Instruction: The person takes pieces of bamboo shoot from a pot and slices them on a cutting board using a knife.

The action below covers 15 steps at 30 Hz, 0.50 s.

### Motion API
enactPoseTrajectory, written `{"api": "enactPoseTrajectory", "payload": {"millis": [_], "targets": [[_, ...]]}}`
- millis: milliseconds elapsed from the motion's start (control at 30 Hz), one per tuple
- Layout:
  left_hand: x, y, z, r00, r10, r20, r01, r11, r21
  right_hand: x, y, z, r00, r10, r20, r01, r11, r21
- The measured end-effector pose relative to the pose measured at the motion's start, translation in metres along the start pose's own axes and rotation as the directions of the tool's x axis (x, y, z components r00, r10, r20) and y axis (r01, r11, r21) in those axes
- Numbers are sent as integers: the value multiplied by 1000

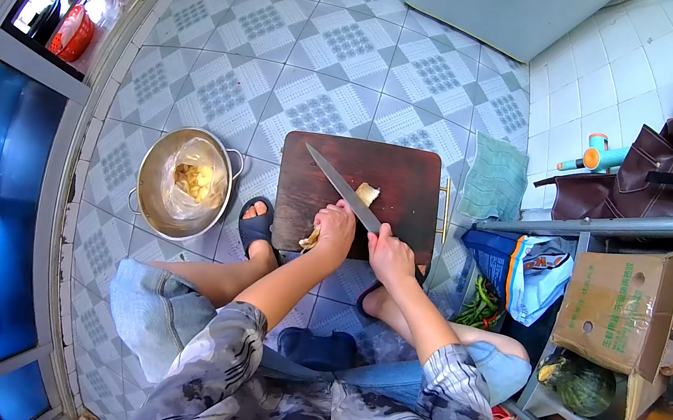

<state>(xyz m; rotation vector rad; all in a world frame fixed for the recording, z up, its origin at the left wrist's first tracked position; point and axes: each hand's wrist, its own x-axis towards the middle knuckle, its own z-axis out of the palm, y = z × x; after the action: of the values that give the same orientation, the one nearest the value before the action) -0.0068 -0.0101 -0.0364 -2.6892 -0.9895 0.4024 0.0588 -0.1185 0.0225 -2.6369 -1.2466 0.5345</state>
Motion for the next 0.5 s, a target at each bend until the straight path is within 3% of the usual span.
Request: {"api": "enactPoseTrajectory", "payload": {"millis": [200,267,500], "targets": [[-4,4,7,997,73,-6,-72,995,73,30,-8,11,994,-97,-59,97,995,3],[-1,5,9,1000,-4,30,5,999,-33,44,-10,18,987,-155,-46,153,987,-57],[0,-14,11,996,41,82,-26,983,-179,4,13,6,994,-97,-43,96,995,-27]]}}
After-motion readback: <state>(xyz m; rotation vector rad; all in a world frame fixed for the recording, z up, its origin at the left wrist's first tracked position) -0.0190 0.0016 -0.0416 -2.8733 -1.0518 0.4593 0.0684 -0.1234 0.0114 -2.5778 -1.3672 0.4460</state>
